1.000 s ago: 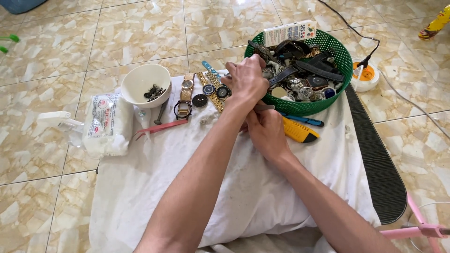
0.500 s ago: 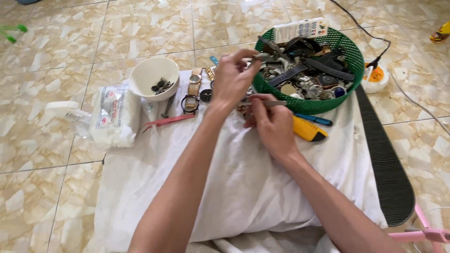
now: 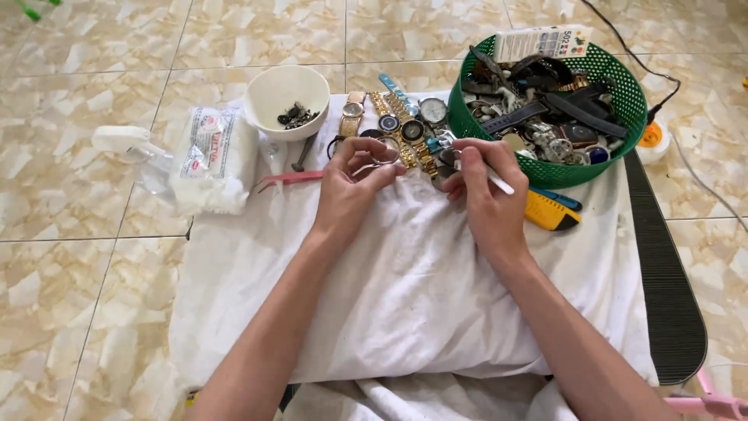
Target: Assembling and repairing watches by precisely placing tiny internal components using tweezers and specialized tools.
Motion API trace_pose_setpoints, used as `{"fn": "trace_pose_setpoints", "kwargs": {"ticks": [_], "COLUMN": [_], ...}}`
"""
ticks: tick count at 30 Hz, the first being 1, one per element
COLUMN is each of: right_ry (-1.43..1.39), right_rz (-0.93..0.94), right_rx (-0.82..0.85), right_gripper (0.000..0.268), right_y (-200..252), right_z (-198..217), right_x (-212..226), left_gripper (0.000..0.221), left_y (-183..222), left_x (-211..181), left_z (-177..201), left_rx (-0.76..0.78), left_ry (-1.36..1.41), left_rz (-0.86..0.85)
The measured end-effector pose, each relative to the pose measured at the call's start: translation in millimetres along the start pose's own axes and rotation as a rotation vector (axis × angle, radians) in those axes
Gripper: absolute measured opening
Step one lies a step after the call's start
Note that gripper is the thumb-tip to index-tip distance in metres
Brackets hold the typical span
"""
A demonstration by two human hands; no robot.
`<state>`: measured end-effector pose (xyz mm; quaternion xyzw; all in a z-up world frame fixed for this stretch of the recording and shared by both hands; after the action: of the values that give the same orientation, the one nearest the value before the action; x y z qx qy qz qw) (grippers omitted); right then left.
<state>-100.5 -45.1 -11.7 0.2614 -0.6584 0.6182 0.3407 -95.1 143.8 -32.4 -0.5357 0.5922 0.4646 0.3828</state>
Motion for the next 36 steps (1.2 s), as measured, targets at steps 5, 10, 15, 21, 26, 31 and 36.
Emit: {"fn": "trace_pose_setpoints", "kwargs": {"ticks": [5, 10, 15, 21, 26, 31, 36], "right_ry": [0.004, 0.032, -0.007, -0.043, -0.076, -0.082, -0.001], "right_rz": [0.011, 0.033, -0.035, -0.032, -0.038, -0.036, -0.021], "right_rx": [-0.007, 0.041, 0.059, 0.121, 0.068, 0.045, 0.052], "right_gripper": [0.02, 0.013, 0.02, 0.019, 0.014, 0.012, 0.011], "right_y": [-1, 1, 2, 3, 1, 2, 2], "right_z": [-3, -2, 2, 0, 2, 1, 0], "right_x": [4, -1, -4, -5, -11, -10, -1], "left_gripper": [0.057, 0.064, 0.065, 0.066, 0.064, 0.065, 0.053], "left_y": [-4, -7, -10, -6, -2, -2, -5], "left_x": [4, 12, 17, 12, 6, 7, 15], "left_z": [5, 5, 5, 6, 4, 2, 4], "left_rx": [0.018, 0.005, 0.005, -0.021, -0.002, -0.063, -0.255], "left_ry": [-0.011, -0.051, -0.053, -0.024, 0.081, -0.161, -0.876], "left_rz": [-0.007, -0.027, -0.006, 0.004, 0.008, -0.035, -0.301]}}
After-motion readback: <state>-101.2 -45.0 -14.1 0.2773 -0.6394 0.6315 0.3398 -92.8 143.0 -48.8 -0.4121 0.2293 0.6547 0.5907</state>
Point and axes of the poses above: each hand's wrist, its own y-axis away from the middle knuckle, its own z-axis out of the back of the hand, x = y × z, the point moved 3 cm from there along -y, towards the middle knuckle, and after that the axes turned 14 degrees about z, right-handed, at the moved point
